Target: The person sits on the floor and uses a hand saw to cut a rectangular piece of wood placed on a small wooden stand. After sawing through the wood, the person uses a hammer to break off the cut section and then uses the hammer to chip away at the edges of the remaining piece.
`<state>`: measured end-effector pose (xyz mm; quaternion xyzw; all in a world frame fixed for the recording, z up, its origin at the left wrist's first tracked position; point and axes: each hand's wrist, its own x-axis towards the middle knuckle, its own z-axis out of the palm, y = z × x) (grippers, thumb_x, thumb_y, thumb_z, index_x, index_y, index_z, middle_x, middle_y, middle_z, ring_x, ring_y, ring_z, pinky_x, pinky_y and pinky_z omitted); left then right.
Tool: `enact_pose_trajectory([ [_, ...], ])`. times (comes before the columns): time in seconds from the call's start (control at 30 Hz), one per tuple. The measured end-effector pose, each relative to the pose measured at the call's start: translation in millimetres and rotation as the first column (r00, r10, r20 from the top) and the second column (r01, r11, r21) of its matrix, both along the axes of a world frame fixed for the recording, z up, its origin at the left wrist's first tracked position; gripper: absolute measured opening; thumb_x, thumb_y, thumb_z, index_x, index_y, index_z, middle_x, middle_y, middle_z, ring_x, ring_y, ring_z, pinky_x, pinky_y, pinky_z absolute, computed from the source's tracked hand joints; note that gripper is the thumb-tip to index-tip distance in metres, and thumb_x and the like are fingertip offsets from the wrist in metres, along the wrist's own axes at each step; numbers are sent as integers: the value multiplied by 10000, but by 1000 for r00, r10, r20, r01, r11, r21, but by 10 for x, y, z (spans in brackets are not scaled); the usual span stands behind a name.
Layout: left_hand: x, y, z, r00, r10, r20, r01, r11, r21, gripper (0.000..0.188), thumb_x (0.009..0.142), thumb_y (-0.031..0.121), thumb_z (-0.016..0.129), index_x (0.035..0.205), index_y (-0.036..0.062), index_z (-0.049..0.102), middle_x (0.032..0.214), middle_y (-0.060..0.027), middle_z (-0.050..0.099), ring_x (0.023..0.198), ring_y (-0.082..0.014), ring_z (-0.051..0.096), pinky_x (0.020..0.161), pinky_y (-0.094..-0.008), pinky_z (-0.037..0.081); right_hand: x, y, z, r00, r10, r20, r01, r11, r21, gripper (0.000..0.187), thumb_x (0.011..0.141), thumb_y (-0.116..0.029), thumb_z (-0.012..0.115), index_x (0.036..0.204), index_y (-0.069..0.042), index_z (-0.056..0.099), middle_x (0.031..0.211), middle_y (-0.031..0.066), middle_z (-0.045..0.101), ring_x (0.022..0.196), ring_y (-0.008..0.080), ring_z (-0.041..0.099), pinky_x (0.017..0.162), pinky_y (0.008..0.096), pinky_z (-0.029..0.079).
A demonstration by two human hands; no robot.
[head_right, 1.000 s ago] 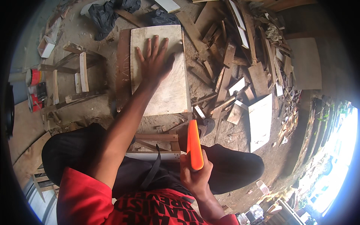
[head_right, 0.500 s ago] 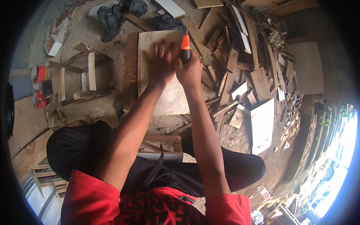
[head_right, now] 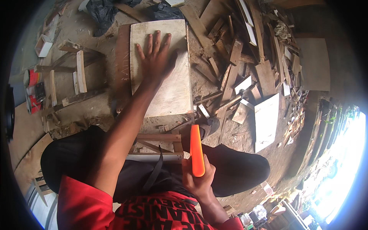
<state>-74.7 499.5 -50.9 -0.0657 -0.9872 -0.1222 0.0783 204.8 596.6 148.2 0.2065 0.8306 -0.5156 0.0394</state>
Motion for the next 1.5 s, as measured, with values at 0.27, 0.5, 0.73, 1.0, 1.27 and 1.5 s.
enact_pose_trajectory([
  [0.27,-33,21,120,999,-20,-35,20,1000,-3,662,968,589,435,1530,241,402,1623,-96,312,1522,-282,232,1174,-687,72,-2524,169,-1175,978,29,-208,8,985,173,227,899,-191,679,1031,-6,675,822,202,715,800,380,721,712,417,538],
  [0.5,-25,5,96,999,-36,21,36,999,5,622,989,583,418,1531,279,397,1647,-51,266,1531,-268,203,1205,-641,39,-2691,200,-1261,955,-55,-292,75,996,57,277,895,-169,665,1108,5,698,864,179,729,825,227,727,778,358,538],
  [0.73,60,60,53,993,-108,-48,113,987,117,567,975,522,498,1492,292,465,1625,-49,314,1528,-273,216,1215,-614,77,-2316,358,-1565,918,-278,-282,199,940,-276,180,925,-96,619,1057,18,662,885,50,678,843,106,619,768,289,494],
  [1.0,59,53,103,995,-98,-14,99,987,124,613,961,514,501,1508,246,439,1635,-99,282,1534,-319,183,1190,-672,44,-2363,146,-1426,923,-129,-363,153,987,38,256,939,-227,685,1021,15,658,794,145,693,741,167,657,708,345,514],
  [1.27,362,-219,159,957,-287,43,283,956,72,745,899,513,624,1533,201,387,1623,-184,255,1526,-364,182,1162,-712,11,-2460,209,-1277,939,-8,-344,54,991,126,287,925,-248,689,1047,9,655,824,222,701,832,358,728,727,405,537],
  [1.5,368,-213,123,975,-218,36,220,974,-46,686,911,567,571,1524,313,397,1635,-76,275,1533,-304,189,1132,-763,21,-2280,40,-1032,977,6,-214,23,991,130,293,907,-227,669,1059,23,650,875,287,696,905,442,701,765,450,545],
])
